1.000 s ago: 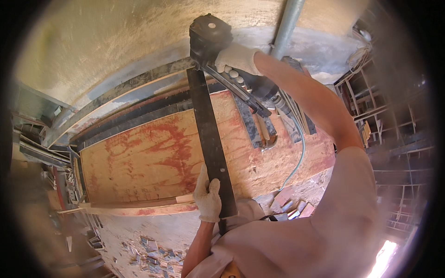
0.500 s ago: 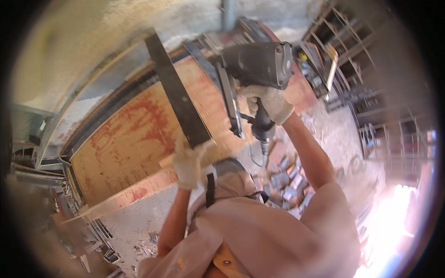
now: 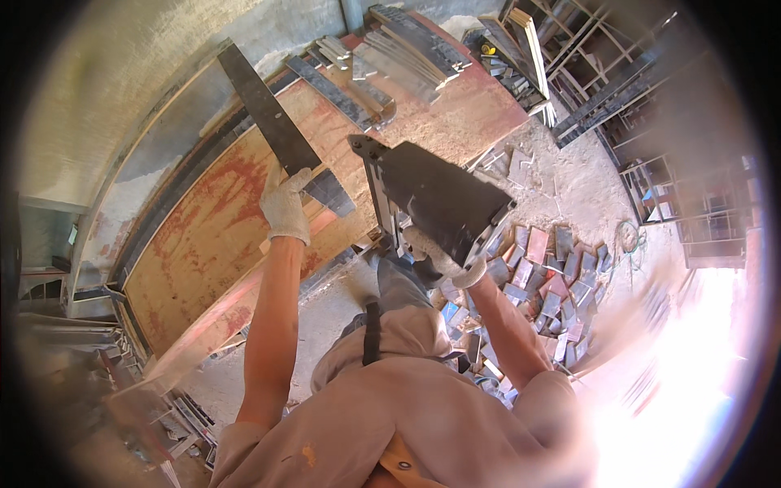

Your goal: The person assembles a wooden frame by positioning wooden planks and using a nail gun to fasten them together. They repeatedly pick up planks, align them on a work surface, and drive nails to secure the joints.

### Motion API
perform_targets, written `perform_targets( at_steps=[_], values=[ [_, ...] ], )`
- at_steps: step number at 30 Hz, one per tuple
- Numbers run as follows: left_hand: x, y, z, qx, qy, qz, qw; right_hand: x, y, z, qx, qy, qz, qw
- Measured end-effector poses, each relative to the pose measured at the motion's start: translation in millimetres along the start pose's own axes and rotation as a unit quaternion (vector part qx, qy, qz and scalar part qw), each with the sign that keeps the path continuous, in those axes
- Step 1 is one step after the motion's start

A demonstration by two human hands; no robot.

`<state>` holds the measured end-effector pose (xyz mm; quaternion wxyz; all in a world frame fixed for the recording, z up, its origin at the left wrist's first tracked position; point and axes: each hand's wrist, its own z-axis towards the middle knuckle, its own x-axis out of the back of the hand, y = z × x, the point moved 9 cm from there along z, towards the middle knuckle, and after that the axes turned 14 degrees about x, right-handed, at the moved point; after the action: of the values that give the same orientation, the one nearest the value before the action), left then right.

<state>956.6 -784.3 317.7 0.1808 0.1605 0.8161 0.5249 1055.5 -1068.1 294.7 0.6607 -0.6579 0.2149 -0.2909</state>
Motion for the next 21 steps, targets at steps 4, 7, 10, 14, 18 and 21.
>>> perform_targets(
  at_steps=[4, 7, 10, 14, 18, 21],
  values=[
    [5.0, -17.0, 19.4, 0.047, -0.089, -0.013, 0.995, -22.6, 25.9, -15.1, 0.016, -0.055, -0.049, 0.997],
    [4.1, -28.8, 38.7, 0.116, -0.190, -0.022, 0.975, -41.4, 35.2, -10.5, 0.100, -0.095, -0.122, 0.983],
    [-10.5, -26.9, 44.4, 0.173, -0.281, -0.090, 0.940, -61.6, 40.1, -11.6, 0.183, -0.114, -0.195, 0.957],
    [-41.8, -30.2, 53.1, 0.168, -0.378, -0.120, 0.903, -89.0, 43.1, -16.9, 0.269, -0.109, -0.279, 0.915],
    [-47.8, -34.2, 62.7, 0.149, -0.420, -0.154, 0.882, -107.4, 49.0, -15.8, 0.312, -0.099, -0.314, 0.891],
    [-55.4, -34.0, 59.8, 0.140, -0.435, -0.145, 0.878, -109.5, 49.9, -12.6, 0.327, -0.090, -0.331, 0.881]
  ],
)
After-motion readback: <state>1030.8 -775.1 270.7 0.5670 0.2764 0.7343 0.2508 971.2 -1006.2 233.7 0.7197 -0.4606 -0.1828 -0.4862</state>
